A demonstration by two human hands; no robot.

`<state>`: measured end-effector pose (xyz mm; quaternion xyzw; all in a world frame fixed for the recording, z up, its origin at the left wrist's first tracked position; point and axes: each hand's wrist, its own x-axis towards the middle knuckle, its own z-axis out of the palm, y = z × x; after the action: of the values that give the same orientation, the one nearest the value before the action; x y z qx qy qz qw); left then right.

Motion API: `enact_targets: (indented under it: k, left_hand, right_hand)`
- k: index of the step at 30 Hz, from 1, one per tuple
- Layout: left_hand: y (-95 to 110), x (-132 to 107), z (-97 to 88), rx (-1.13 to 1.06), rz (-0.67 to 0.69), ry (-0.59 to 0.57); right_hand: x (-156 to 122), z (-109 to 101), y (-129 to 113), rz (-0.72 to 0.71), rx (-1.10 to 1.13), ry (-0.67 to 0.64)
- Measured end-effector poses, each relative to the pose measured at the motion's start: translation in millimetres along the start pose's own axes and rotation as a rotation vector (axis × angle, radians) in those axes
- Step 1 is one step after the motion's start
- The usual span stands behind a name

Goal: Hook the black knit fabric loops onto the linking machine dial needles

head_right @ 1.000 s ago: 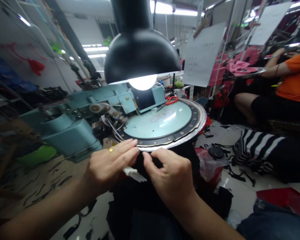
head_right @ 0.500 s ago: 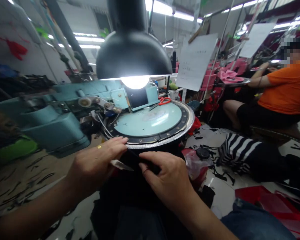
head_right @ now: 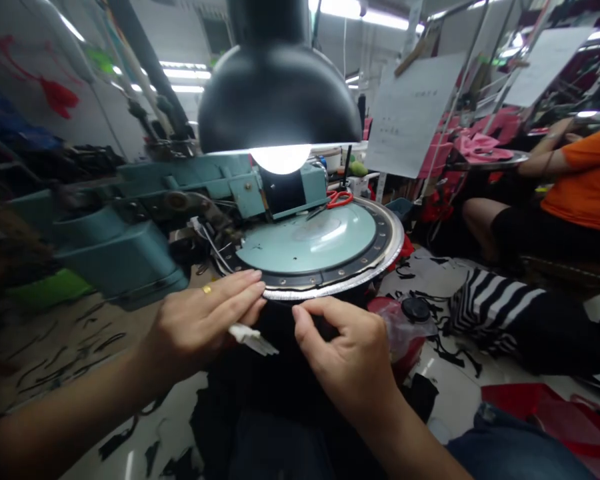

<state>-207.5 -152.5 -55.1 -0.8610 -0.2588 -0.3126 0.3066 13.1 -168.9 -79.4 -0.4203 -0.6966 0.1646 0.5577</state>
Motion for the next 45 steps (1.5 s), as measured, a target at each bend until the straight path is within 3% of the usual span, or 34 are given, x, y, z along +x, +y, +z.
enact_targets:
  k: [5,9,13,18,27,32,40,45]
  left_hand:
    - [2.3,3.3,2.1,-0.071,0.006,0.003]
    - [2.3,3.6,4.5,-0.028,0.016,-0.022]
    - [3.8,1.7,7.9,-0.143,-0.014,0.034]
    - [8.7,6.9,8.8,-0.05,0.001,0.029]
    - [14.2,12.9,11.0,-0.063,-0.019,-0.001]
    - [20.3,19.6,15.1,-0.024,-0.026,0.027]
    - [16.4,22.8,2.3,-0.178,-0.141,-0.043]
    - [10.1,15.1,0.1,-0.047,-0.014,-0.029]
  right_hand:
    - [0.3,0.9,-1.3,0.015,-0.025,0.042]
    - [-2.2,1.5,1.7,-0.052,-0.071,0.033]
    - [-2.8,3.1,4.1,-0.101,-0.09,0.095]
    - [-0.1,3.7,4.2,-0.118,-0.14,0.14]
    - [-0.5,-6.2,6.4,-0.061,-0.115,0.07]
    - [1.1,-6.5,8.4,0.018,-0.109,0.137]
    - [-1.8,-19.7,3.4,0.091,0.113,-0.052]
    - [-2.8,-11.6,3.3,0.15,0.115,-0.004]
